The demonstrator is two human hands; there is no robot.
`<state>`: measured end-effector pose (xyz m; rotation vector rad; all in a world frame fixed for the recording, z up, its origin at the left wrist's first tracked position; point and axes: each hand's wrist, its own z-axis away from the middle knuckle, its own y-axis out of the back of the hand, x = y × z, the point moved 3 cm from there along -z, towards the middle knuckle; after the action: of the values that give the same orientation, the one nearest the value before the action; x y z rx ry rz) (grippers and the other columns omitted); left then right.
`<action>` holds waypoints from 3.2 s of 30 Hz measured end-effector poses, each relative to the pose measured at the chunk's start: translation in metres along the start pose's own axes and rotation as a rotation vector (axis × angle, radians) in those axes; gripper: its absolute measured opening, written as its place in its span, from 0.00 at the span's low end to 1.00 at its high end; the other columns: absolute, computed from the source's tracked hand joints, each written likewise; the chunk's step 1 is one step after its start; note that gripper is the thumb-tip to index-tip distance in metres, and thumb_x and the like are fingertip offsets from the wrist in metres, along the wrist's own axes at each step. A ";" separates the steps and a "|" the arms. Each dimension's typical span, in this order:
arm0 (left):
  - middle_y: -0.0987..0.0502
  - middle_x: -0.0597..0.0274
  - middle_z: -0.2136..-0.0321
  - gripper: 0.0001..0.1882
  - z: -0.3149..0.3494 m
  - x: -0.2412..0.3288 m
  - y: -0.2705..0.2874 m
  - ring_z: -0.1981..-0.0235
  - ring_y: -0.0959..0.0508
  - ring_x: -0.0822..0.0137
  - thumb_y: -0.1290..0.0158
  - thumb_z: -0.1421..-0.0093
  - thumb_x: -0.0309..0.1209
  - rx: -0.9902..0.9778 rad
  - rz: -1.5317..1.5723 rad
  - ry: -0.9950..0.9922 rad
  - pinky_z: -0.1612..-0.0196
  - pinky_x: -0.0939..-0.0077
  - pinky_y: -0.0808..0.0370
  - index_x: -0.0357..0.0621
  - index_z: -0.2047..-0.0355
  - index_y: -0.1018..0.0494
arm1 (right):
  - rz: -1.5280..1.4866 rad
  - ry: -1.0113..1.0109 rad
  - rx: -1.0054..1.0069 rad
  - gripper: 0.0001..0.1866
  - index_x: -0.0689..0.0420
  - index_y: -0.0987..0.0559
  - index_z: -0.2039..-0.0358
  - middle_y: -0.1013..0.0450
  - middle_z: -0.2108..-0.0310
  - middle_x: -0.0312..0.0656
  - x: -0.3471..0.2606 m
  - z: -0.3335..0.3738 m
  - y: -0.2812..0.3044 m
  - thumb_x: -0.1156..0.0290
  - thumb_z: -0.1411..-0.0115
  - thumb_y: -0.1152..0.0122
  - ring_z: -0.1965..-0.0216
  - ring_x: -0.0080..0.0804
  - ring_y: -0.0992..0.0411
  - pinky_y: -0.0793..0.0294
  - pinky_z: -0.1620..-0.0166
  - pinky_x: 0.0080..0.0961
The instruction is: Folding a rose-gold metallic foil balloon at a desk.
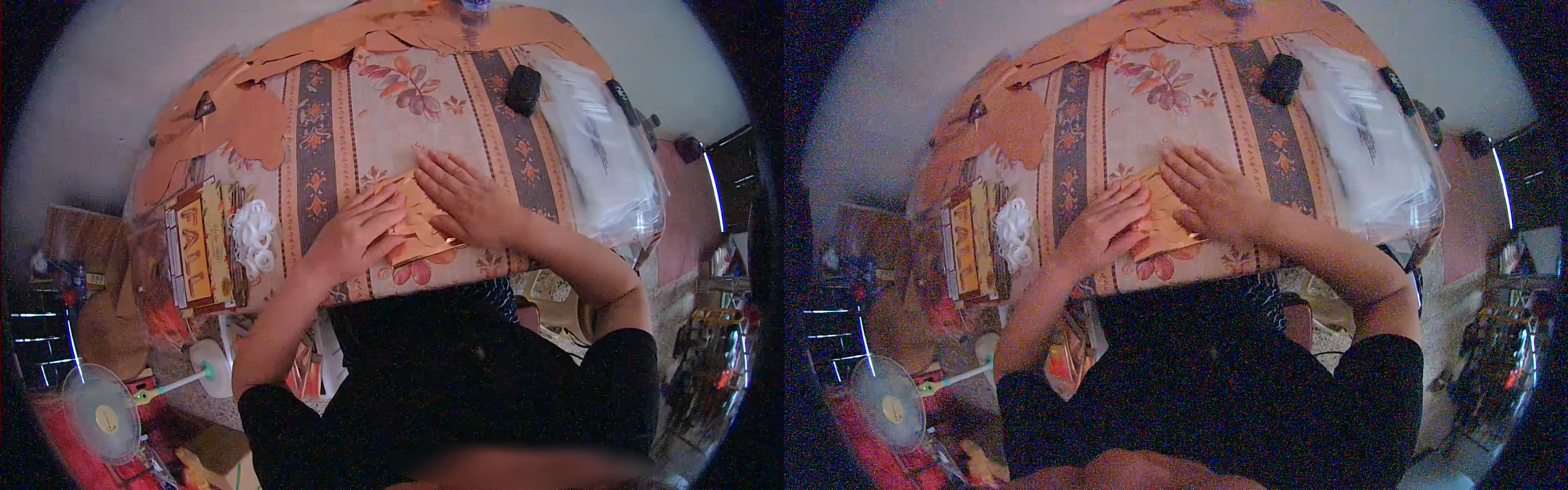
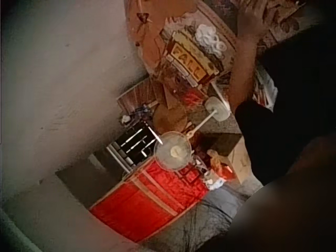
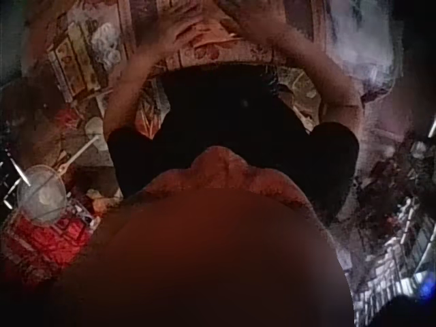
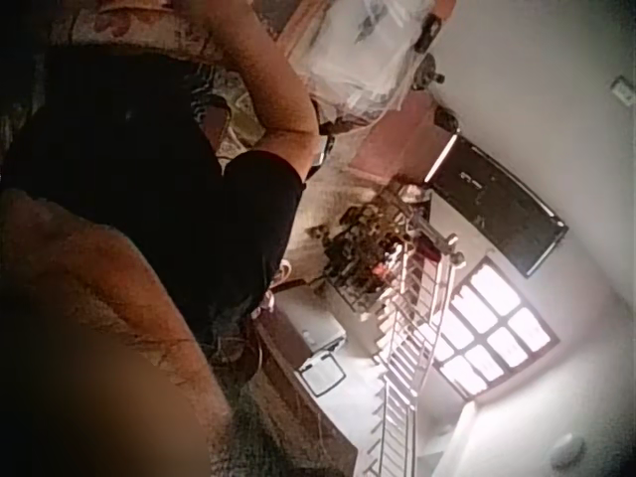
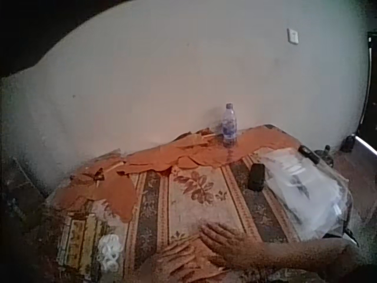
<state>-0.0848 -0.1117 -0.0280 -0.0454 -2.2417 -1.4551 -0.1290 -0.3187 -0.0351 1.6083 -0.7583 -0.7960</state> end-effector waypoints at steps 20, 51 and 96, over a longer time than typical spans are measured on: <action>0.27 0.51 0.49 0.18 0.015 -0.025 0.025 0.42 0.32 0.57 0.53 0.38 0.27 0.227 0.282 0.273 0.38 0.67 0.39 0.33 0.49 0.31 | 0.040 0.042 0.029 0.38 0.66 0.46 0.37 0.52 0.34 0.55 0.000 0.002 -0.005 0.49 0.38 0.56 0.31 0.47 0.58 0.63 0.31 0.39; 0.24 0.62 0.69 0.12 0.001 -0.013 0.024 0.64 0.25 0.61 0.40 0.52 0.25 0.268 -0.369 0.145 0.58 0.66 0.28 0.40 0.65 0.23 | -0.028 0.019 0.012 0.38 0.66 0.47 0.37 0.53 0.34 0.55 -0.001 0.000 0.002 0.51 0.39 0.54 0.31 0.46 0.58 0.64 0.31 0.40; 0.23 0.58 0.69 0.10 -0.003 -0.027 0.033 0.64 0.24 0.57 0.41 0.52 0.25 0.193 -0.105 0.149 0.60 0.66 0.25 0.43 0.67 0.24 | 0.017 0.016 0.007 0.38 0.66 0.47 0.36 0.53 0.33 0.54 -0.001 0.001 0.001 0.50 0.37 0.57 0.31 0.45 0.58 0.63 0.31 0.38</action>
<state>-0.0507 -0.0943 -0.0093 0.2378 -2.2787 -1.2430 -0.1308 -0.3187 -0.0347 1.6108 -0.7628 -0.7680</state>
